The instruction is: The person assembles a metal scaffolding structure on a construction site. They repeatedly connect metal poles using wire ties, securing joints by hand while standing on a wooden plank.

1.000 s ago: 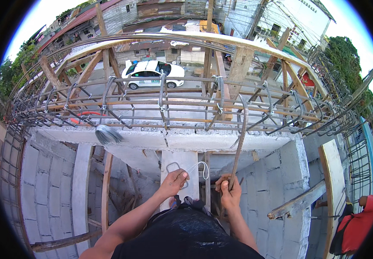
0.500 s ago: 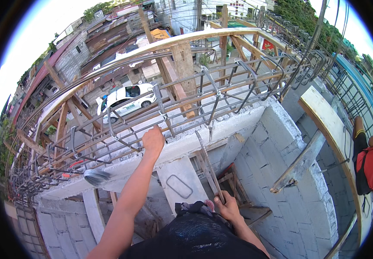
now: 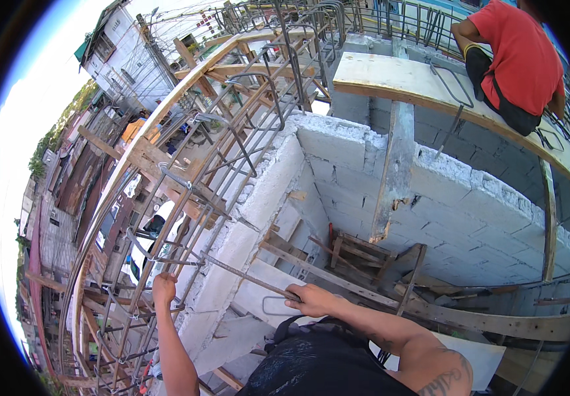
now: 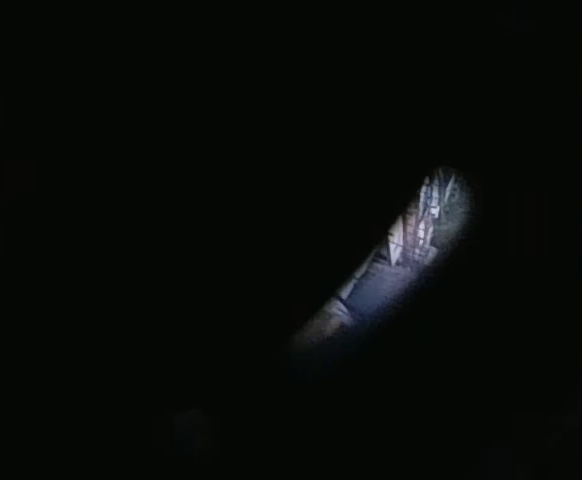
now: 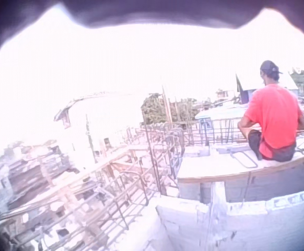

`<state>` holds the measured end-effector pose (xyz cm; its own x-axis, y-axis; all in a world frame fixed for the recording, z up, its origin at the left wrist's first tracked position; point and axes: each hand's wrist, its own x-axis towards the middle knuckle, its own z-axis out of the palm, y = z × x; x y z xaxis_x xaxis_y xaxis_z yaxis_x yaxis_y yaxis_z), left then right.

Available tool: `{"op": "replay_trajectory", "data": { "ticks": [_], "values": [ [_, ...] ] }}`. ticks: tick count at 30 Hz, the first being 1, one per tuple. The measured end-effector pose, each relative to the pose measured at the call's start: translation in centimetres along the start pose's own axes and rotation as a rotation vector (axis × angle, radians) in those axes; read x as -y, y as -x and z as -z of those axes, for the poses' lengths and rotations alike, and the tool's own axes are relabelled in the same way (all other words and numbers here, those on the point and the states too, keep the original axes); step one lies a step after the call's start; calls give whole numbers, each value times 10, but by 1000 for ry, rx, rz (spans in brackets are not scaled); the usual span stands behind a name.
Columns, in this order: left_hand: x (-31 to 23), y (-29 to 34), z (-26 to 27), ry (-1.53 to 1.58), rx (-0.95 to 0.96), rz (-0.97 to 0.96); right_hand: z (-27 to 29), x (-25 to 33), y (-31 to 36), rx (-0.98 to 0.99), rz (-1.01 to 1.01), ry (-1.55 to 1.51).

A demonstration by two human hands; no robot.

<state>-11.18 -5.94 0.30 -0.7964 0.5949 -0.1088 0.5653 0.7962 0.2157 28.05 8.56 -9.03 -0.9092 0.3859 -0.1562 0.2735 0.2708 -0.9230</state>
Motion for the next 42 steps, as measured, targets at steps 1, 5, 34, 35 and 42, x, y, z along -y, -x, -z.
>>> {"op": "replay_trajectory", "data": {
  "ticks": [1,5,34,35,42],
  "values": [
    [1,0,0,37,0,-49,-3,-1,-2,-2,-12,-14],
    [3,4,-3,136,28,14,-18,-6,-6,13,-124,-233],
    [9,-21,-17,639,74,43,39,73,-150,527,182,-2148],
    [8,-20,-12,686,55,42,45,76,-149,565,227,-2140],
    [7,-19,-9,631,75,76,49,80,-145,498,131,-1991]
  ]
}}
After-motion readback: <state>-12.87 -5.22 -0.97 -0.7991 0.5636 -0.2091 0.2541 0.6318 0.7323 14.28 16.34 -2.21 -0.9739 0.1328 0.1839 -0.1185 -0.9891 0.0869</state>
